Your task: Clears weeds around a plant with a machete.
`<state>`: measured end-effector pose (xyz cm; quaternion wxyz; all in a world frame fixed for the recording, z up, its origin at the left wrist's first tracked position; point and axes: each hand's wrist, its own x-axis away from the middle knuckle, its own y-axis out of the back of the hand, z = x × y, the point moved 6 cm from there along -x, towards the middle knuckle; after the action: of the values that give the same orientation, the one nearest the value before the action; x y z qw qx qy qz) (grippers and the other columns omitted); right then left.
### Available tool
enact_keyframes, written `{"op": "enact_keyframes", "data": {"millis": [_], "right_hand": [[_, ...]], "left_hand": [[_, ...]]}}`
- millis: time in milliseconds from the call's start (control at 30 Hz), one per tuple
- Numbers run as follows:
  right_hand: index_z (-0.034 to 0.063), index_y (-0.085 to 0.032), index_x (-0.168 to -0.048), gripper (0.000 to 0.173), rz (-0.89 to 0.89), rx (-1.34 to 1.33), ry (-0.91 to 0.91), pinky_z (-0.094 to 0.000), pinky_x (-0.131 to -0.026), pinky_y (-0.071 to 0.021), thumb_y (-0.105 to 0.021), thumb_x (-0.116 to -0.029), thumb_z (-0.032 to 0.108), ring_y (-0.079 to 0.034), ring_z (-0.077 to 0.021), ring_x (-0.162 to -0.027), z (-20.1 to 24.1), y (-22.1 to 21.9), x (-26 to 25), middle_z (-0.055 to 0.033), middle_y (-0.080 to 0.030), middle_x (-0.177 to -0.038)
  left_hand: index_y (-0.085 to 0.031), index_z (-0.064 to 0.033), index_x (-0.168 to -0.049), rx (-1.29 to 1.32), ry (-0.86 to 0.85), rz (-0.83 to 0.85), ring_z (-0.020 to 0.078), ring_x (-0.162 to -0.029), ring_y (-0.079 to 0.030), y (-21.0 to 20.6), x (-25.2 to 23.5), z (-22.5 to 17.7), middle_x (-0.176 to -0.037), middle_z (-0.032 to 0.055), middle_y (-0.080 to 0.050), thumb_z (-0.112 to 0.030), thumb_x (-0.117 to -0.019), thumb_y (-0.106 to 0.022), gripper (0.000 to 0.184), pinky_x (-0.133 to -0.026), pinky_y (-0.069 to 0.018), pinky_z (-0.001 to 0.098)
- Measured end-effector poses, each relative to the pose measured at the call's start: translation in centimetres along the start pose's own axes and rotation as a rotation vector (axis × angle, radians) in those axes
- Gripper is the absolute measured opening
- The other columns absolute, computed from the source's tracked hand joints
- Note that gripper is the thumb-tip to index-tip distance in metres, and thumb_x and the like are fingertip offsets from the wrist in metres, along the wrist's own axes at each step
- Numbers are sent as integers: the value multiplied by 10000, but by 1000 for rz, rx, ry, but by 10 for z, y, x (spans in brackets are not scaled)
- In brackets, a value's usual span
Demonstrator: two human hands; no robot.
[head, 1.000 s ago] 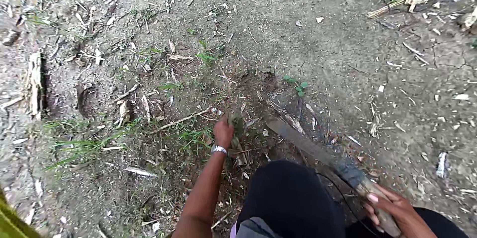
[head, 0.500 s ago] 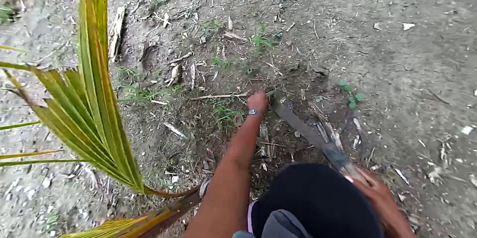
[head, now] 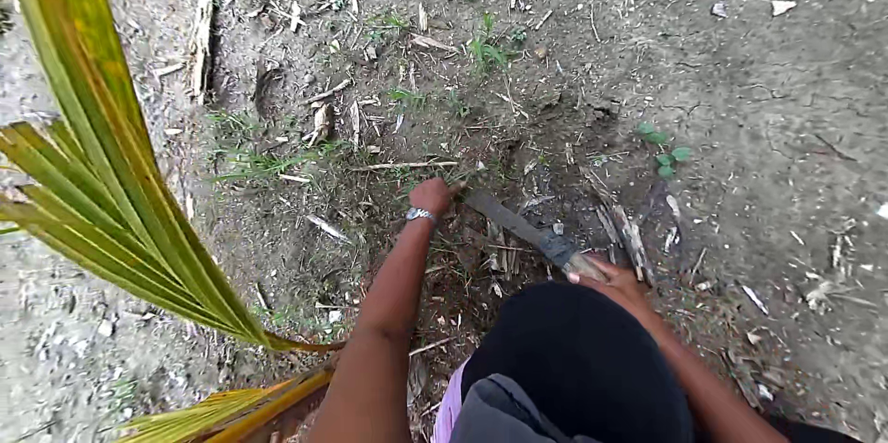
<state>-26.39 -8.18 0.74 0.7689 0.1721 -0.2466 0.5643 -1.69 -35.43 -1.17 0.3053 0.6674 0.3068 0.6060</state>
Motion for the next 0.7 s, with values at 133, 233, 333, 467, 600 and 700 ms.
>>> {"op": "enact_keyframes", "data": {"millis": [133, 233, 333, 467, 600, 700], "right_hand": [[-33, -594, -1253, 334, -17, -115, -134, -178, -576, -545, -590, -929, 49, -616, -5, -585, -10, 20, 20, 47, -680, -756], [83, -648, -1190, 374, -10, -187, -260, -246, -416, -510, -643, -839, 211, -579, -87, -465, -45, 76, 45, 11, -647, -659], [186, -717, -1090, 338, 73, -281, -265, -278, -385, -503, -788, -791, 324, -585, -111, -446, -67, 121, 68, -10, -653, -644], [115, -667, -1154, 413, 138, -133, -233, -269, -457, -524, -718, -799, 321, -593, -102, -509, -28, 65, 19, -5, -656, -719], [-14, -610, -1322, 436, 225, -69, -129, -310, -528, -570, -708, -935, 159, -620, -145, -548, -6, -55, -67, -67, -672, -759], [-28, -597, -1354, 515, 219, -51, -42, -319, -551, -592, -752, -893, 141, -645, -144, -568, -14, -71, -69, -78, -708, -807]], "left_hand": [[-657, 38, -1230, 157, -58, 105, 511, -1163, -642, -35, -12, -4, -1205, 323, -671, -301, -1075, -533, 394, -947, -489, 725], [-668, -2, -1259, 227, -91, 73, 474, -1180, -641, -44, -10, 22, -1208, 285, -683, -244, -1060, -486, 362, -968, -484, 708], [-701, 7, -1185, 381, -55, -19, 437, -1084, -673, -31, 17, 38, -1096, 264, -707, -318, -1085, -498, 396, -962, -497, 665], [-698, 41, -1176, 436, -34, -280, 452, -1029, -694, -9, 39, 50, -1039, 283, -718, -252, -1075, -527, 354, -946, -509, 652], [-606, 3, -1371, 161, -102, -382, 487, -1331, -553, -5, 6, 52, -1489, 222, -560, -28, -978, -580, 396, -1002, -485, 702], [-513, -46, -1457, -32, -82, -377, 535, -1364, -486, -6, -14, 57, -1646, 167, -379, -91, -956, -636, 519, -872, -528, 728]]}}
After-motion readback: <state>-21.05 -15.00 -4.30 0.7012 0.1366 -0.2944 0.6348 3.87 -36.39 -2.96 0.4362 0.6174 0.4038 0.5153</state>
